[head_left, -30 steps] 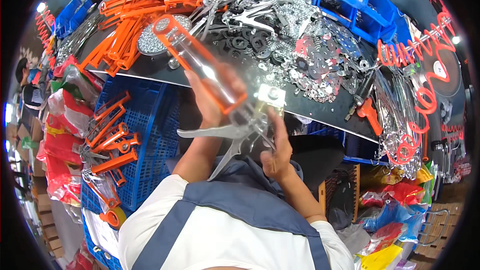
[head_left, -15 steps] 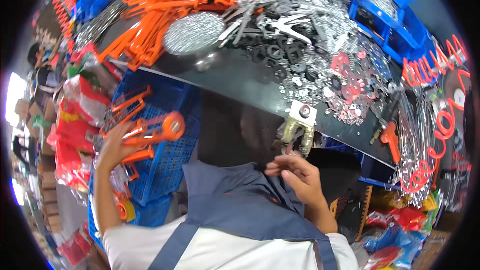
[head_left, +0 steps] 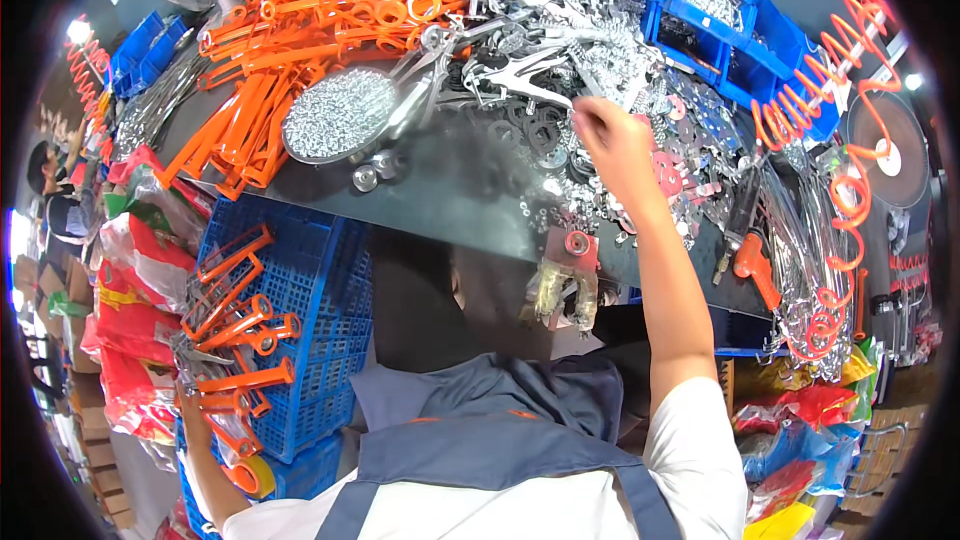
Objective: The person assembles complex hardware components by hand, joining metal plates, washers, screws, and bolts, and using an electric drill for some connections.
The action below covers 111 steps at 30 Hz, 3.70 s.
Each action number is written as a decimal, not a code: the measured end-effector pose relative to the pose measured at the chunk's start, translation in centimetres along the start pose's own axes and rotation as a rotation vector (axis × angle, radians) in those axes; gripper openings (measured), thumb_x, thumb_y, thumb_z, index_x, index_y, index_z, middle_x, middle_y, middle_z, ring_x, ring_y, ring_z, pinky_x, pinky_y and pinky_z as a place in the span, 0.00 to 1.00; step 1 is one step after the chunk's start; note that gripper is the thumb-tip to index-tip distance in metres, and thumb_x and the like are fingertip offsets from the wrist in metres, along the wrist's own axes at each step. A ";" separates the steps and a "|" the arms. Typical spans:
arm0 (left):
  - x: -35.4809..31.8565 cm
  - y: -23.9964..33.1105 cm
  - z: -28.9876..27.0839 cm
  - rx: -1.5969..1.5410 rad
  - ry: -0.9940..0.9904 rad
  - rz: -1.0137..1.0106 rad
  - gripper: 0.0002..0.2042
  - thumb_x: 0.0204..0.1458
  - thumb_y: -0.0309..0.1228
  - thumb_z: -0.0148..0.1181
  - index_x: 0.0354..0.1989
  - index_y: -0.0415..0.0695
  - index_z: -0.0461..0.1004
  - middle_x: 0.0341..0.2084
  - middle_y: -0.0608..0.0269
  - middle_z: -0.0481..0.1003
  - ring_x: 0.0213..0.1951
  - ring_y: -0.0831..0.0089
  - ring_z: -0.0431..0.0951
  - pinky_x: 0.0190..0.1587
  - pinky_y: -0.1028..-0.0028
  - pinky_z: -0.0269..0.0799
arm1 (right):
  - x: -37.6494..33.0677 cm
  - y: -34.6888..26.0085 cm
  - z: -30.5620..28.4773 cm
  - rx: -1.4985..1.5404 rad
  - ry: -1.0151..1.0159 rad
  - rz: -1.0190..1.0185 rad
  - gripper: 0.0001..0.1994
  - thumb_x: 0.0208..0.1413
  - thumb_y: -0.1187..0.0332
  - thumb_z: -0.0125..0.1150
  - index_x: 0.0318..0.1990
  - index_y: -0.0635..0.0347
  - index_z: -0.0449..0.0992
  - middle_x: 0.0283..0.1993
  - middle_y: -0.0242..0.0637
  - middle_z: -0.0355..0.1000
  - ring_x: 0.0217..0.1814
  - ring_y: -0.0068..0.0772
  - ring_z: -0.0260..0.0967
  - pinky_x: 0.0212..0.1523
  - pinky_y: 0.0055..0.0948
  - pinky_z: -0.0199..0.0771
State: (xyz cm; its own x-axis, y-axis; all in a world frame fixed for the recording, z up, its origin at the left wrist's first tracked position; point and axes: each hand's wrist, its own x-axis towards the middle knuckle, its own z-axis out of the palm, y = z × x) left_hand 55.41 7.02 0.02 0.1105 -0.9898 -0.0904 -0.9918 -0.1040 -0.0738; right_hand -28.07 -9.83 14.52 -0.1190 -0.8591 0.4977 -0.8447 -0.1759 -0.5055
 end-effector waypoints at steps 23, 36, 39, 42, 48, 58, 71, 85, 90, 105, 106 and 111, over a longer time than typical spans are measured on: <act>1.8 57.8 -15.0 -1.642 0.150 0.672 0.36 0.47 0.27 0.60 0.64 0.38 0.47 0.57 0.50 0.57 0.56 0.61 0.63 0.56 0.66 0.64 | -15.8 -14.2 0.4 -0.243 0.239 -0.313 0.20 0.43 0.70 0.56 0.46 0.69 0.72 0.33 0.40 0.69 0.27 0.33 0.68 0.23 0.30 0.66; -0.9 57.2 -15.4 -1.896 -0.609 0.784 0.30 0.48 0.15 0.53 0.60 0.38 0.51 0.58 0.49 0.62 0.54 0.65 0.69 0.52 0.69 0.70 | -16.6 0.6 -1.5 0.000 0.355 0.436 0.08 0.50 0.75 0.60 0.38 0.64 0.71 0.31 0.38 0.71 0.28 0.28 0.69 0.31 0.26 0.69; 0.1 57.6 -14.3 -1.841 -0.639 0.852 0.24 0.50 0.17 0.52 0.57 0.37 0.55 0.55 0.51 0.64 0.53 0.68 0.69 0.54 0.72 0.66 | -16.1 4.0 0.7 -0.416 0.215 0.134 0.09 0.50 0.75 0.61 0.39 0.63 0.72 0.33 0.37 0.72 0.31 0.27 0.70 0.34 0.25 0.69; 0.1 57.6 -14.9 -1.672 -0.652 0.605 0.21 0.51 0.19 0.54 0.54 0.37 0.59 0.51 0.54 0.68 0.52 0.71 0.69 0.52 0.74 0.66 | -16.1 -0.1 -0.5 0.147 0.347 0.455 0.08 0.49 0.76 0.61 0.38 0.64 0.74 0.32 0.34 0.73 0.33 0.22 0.70 0.36 0.22 0.69; -1.1 60.0 -13.7 -1.747 -0.373 0.670 0.18 0.51 0.19 0.56 0.51 0.37 0.64 0.43 0.60 0.73 0.45 0.76 0.73 0.48 0.76 0.68 | -18.1 -9.5 0.0 0.570 0.328 0.181 0.08 0.44 0.84 0.63 0.34 0.66 0.76 0.37 0.41 0.74 0.34 0.27 0.73 0.35 0.22 0.73; -2.6 59.3 -13.8 -1.604 -0.148 0.713 0.13 0.49 0.21 0.60 0.44 0.37 0.71 0.36 0.61 0.76 0.39 0.77 0.75 0.41 0.78 0.71 | -18.8 -10.3 0.5 0.394 0.380 -0.017 0.10 0.44 0.84 0.63 0.36 0.66 0.76 0.38 0.42 0.74 0.37 0.36 0.74 0.37 0.27 0.74; 0.9 56.3 -13.0 -1.966 -0.332 0.441 0.05 0.50 0.18 0.51 0.36 0.36 0.68 0.32 0.50 0.77 0.34 0.69 0.77 0.41 0.74 0.71 | -16.5 1.4 -3.0 0.063 0.380 0.378 0.07 0.52 0.76 0.58 0.38 0.67 0.77 0.35 0.40 0.76 0.36 0.24 0.73 0.39 0.25 0.71; 1.4 56.5 -11.9 -2.145 -0.527 0.384 0.05 0.50 0.17 0.52 0.35 0.37 0.68 0.32 0.47 0.77 0.33 0.66 0.78 0.37 0.70 0.74 | -13.3 13.5 -7.6 -0.531 0.131 0.652 0.12 0.45 0.66 0.59 0.27 0.69 0.76 0.32 0.57 0.73 0.36 0.58 0.72 0.39 0.45 0.70; 0.3 56.9 -11.7 -2.197 -0.523 0.373 0.05 0.51 0.18 0.52 0.36 0.37 0.67 0.33 0.50 0.76 0.36 0.69 0.77 0.42 0.72 0.72 | -13.9 9.0 -7.7 -0.460 0.341 0.647 0.12 0.55 0.65 0.52 0.27 0.66 0.70 0.29 0.54 0.71 0.33 0.60 0.70 0.36 0.47 0.68; -2.4 58.5 -12.5 -1.942 -0.526 0.317 0.05 0.50 0.22 0.55 0.35 0.38 0.71 0.26 0.66 0.73 0.28 0.83 0.70 0.30 0.81 0.65 | -18.5 -11.7 -2.0 0.133 0.160 -0.404 0.14 0.37 0.82 0.63 0.37 0.71 0.75 0.36 0.43 0.71 0.31 0.39 0.71 0.29 0.30 0.73; -2.5 58.4 -12.4 -1.929 -0.505 0.324 0.04 0.50 0.22 0.56 0.34 0.38 0.71 0.26 0.66 0.73 0.27 0.84 0.69 0.29 0.81 0.64 | -18.3 -12.0 -2.3 0.107 0.104 -0.403 0.14 0.38 0.81 0.62 0.38 0.71 0.74 0.37 0.44 0.71 0.31 0.39 0.71 0.29 0.30 0.73; -2.9 58.2 -12.3 -1.801 -0.467 0.322 0.04 0.49 0.23 0.56 0.32 0.38 0.71 0.25 0.66 0.73 0.27 0.84 0.68 0.28 0.81 0.64 | -17.9 -13.6 -3.7 0.047 -0.076 -0.304 0.13 0.40 0.79 0.58 0.38 0.72 0.73 0.36 0.45 0.70 0.32 0.39 0.71 0.31 0.30 0.73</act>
State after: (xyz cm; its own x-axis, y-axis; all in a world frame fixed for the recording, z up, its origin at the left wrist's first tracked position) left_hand -3.47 2.65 8.18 -0.3693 -0.9193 -0.1358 0.1855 -0.2162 0.9586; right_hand -16.37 9.75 15.09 0.1759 -0.7972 0.5776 -0.8106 -0.4502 -0.3745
